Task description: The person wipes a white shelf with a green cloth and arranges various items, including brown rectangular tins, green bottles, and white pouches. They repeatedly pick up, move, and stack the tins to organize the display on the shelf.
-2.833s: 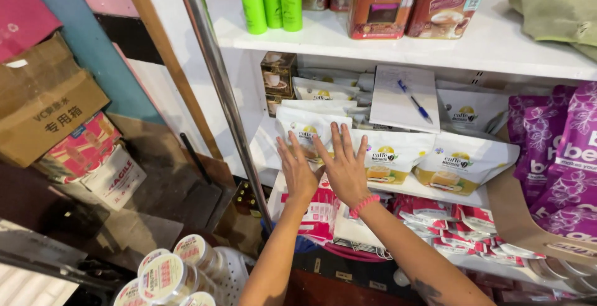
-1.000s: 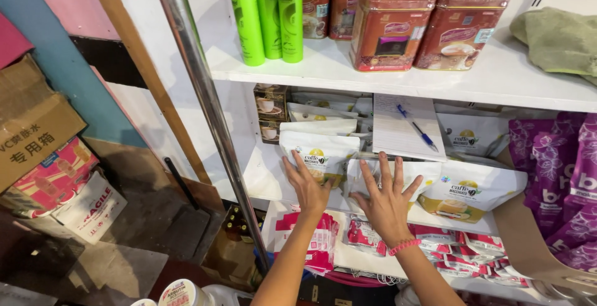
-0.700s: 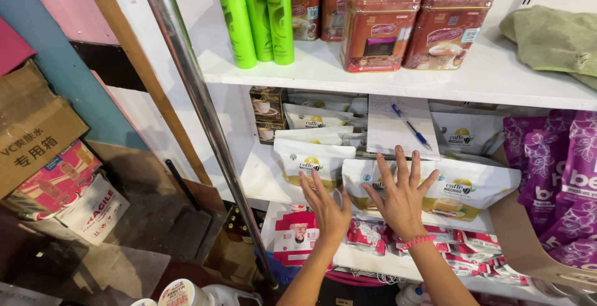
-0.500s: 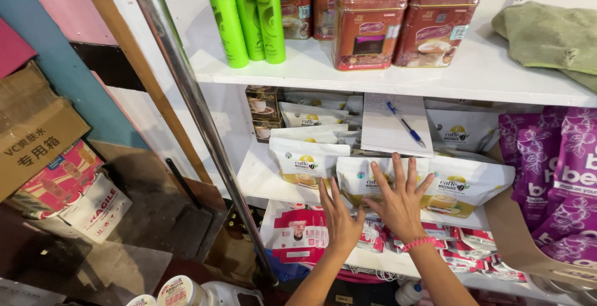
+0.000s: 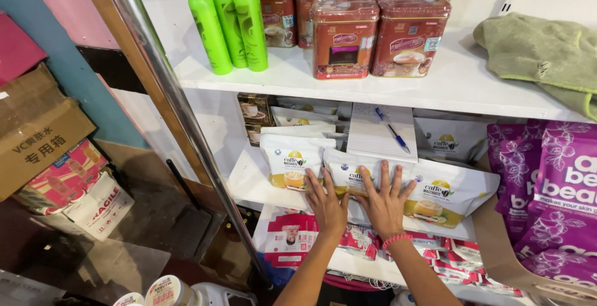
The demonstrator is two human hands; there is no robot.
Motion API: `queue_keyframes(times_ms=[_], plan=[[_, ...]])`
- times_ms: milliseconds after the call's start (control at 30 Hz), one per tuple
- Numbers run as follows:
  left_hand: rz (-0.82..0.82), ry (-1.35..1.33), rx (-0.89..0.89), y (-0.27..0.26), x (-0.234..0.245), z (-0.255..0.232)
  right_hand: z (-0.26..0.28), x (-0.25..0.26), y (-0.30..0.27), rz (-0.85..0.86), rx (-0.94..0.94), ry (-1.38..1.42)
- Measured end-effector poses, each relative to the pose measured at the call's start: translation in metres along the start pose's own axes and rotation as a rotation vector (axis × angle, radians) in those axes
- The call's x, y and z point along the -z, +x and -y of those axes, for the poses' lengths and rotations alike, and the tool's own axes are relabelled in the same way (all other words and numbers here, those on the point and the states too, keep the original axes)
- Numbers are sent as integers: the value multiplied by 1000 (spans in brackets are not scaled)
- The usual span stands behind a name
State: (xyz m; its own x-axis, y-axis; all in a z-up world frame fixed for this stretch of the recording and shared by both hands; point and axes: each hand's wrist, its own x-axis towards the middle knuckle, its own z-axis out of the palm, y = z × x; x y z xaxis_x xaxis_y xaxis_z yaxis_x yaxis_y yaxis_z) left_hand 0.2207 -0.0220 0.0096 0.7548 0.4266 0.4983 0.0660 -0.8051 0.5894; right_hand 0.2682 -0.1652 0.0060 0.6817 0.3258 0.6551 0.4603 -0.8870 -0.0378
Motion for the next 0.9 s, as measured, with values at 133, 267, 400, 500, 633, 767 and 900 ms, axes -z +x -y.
queue_keyframes(times_ms=[133,267,400,500,633,767,900], plan=[[7,18,-7,-3,5,3,0,5,1,-18,18,28],[-47,-44,-53,-11,10,10,8,11,-10,-35,30,26],[-57,-61,5,-11,27,6,17,14,-21,31,45,8],[31,-23,199,1,51,-1,20,6,-21,33,103,4],[98,-105,267,18,61,16,18,3,-16,38,133,-74],[-29,-142,181,31,41,39,19,8,-10,64,115,9],[-65,-75,161,40,31,37,19,10,-6,75,96,-16]])
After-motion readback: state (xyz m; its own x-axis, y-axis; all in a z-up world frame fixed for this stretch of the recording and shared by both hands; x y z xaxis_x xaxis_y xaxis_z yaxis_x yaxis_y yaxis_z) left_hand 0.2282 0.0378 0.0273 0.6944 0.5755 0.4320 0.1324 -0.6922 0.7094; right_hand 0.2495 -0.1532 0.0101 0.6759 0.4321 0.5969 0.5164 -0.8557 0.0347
